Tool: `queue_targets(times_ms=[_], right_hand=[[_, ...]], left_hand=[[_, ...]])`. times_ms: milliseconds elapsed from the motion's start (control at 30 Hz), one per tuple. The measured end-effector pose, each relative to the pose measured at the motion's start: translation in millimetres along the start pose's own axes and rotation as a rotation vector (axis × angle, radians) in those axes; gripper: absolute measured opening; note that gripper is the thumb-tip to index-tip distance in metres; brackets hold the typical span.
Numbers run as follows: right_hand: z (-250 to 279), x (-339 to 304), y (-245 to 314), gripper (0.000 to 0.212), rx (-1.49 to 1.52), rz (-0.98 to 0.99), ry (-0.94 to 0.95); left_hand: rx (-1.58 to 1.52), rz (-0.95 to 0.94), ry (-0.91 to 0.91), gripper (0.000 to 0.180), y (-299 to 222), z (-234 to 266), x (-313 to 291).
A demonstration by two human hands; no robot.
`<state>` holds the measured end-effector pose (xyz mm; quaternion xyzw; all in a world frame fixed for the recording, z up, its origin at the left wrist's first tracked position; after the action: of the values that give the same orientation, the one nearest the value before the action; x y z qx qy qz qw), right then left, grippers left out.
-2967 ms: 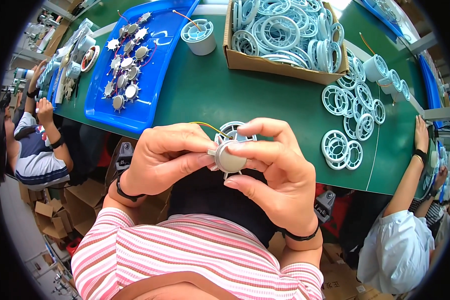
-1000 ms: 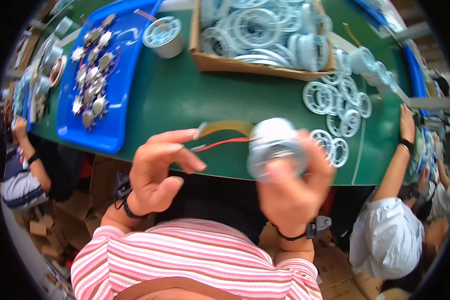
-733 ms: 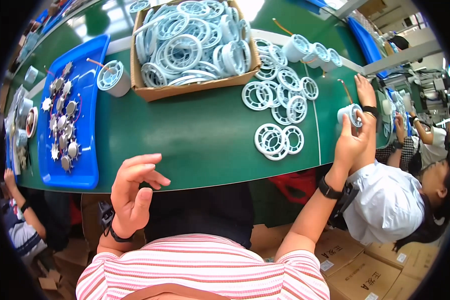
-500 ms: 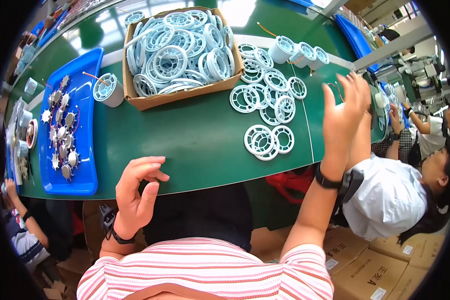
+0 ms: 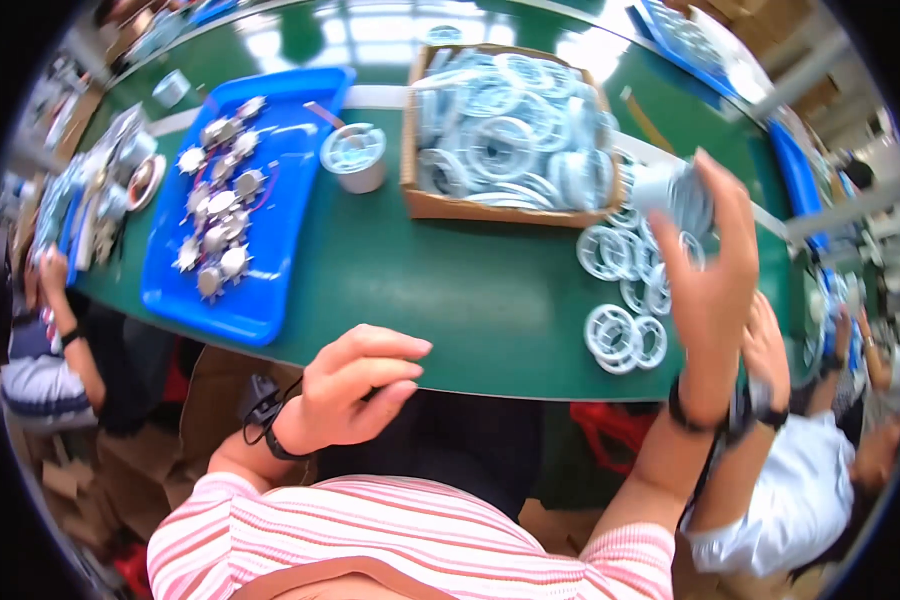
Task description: Assembling small circular motor components by inserting magnets and wires into plastic frames at a production table.
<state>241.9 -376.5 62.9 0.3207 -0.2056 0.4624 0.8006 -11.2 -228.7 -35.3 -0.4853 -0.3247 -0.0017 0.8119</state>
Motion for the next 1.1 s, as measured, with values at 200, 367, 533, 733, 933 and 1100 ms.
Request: queue_targets(times_ms=[200, 367, 533, 733, 933, 1100], right_hand=[[-72.9, -67.5, 131.4, 0.065, 0.414, 0.15, 0.453], [-110.1, -84.2, 143.0, 0.064, 0.447, 0.191, 0.443], [-110.2, -85.4, 147.3, 0.064, 0.466, 0.221, 0.427], [-100.0, -84.3, 140.4, 0.062, 0.5, 0.173, 0.422], [-74.5, -66.3, 152.9, 0.055, 0.745, 0.145, 0.29], [-102.7, -57.3, 159.4, 0.044, 1.111, -0.155, 0.233]], left_hand=[[0.206, -0.176, -0.141, 0.02, -54.0, 47.2, 9.4], [0.984, 0.265, -0.178, 0.022, -2.0, 134.6, 11.0], [1.004, 0.428, -0.016, 0.016, 48.5, 159.7, -4.1], [0.893, 0.355, 0.019, 0.026, 40.6, 149.9, 5.2], [0.721, 0.099, -0.249, 0.047, -25.2, 121.4, 17.7], [0.728, -0.16, -0.219, 0.053, -70.2, 63.1, 25.9]])
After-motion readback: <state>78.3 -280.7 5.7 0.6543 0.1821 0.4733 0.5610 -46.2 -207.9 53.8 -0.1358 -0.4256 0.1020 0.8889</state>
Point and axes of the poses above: each hand's wrist, its own x-axis towards the middle knuckle, its own z-axis out of the back of the hand, y = z × x, the point moved 10 cm from there along x, towards the middle knuckle, and after that the axes turned 2 degrees about z, right-handed, at the moved point
